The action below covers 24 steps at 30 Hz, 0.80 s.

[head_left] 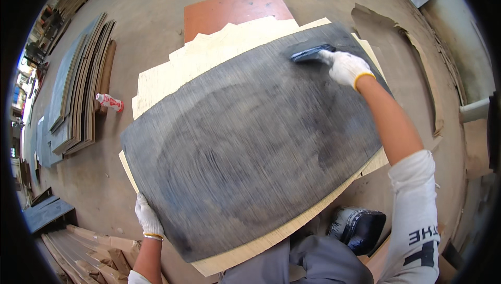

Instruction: The person applies a dark coating to rectangular wooden boards using a brush. They dip the brush into a container, spread the coating evenly across the board surface, and then place the coated board onto a stack.

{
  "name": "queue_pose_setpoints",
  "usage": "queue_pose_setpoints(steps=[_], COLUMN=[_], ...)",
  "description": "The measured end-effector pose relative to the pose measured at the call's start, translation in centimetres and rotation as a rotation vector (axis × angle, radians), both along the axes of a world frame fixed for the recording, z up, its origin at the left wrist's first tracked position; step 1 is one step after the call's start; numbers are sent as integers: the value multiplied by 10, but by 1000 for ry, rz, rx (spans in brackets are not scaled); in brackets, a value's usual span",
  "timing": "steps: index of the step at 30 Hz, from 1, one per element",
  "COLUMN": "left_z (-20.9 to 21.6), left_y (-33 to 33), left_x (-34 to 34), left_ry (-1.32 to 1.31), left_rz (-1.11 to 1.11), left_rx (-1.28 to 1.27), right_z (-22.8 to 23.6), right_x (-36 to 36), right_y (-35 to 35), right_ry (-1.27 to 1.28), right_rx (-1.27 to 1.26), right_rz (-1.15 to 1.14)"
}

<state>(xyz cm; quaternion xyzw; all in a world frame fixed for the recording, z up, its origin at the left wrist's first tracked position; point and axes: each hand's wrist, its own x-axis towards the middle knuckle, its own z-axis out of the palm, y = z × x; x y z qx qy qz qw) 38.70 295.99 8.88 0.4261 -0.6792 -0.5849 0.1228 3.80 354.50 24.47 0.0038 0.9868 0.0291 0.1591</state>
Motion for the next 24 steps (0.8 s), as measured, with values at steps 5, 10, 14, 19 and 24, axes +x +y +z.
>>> queue_pose_setpoints(steps=[5,10,14,19,24], left_z=[10,11,4,13,14], left_y=[19,14,19,24,13], left_x=[-16,-9,-18,-23,-7], left_ry=[-1,31,4,5,-13], left_rz=[-17,3,-28,-21,-11], left_rx=[57,33,48,54,73], right_z=[5,15,-11,-4,16], right_x=[-4,-21,-41,12,105], right_y=[3,36,63,-81,-116], right_ry=[-16,-35,40,63,-136], right_rx=[28,146,137,-9,-68], right_rz=[55,47,-2,286,417])
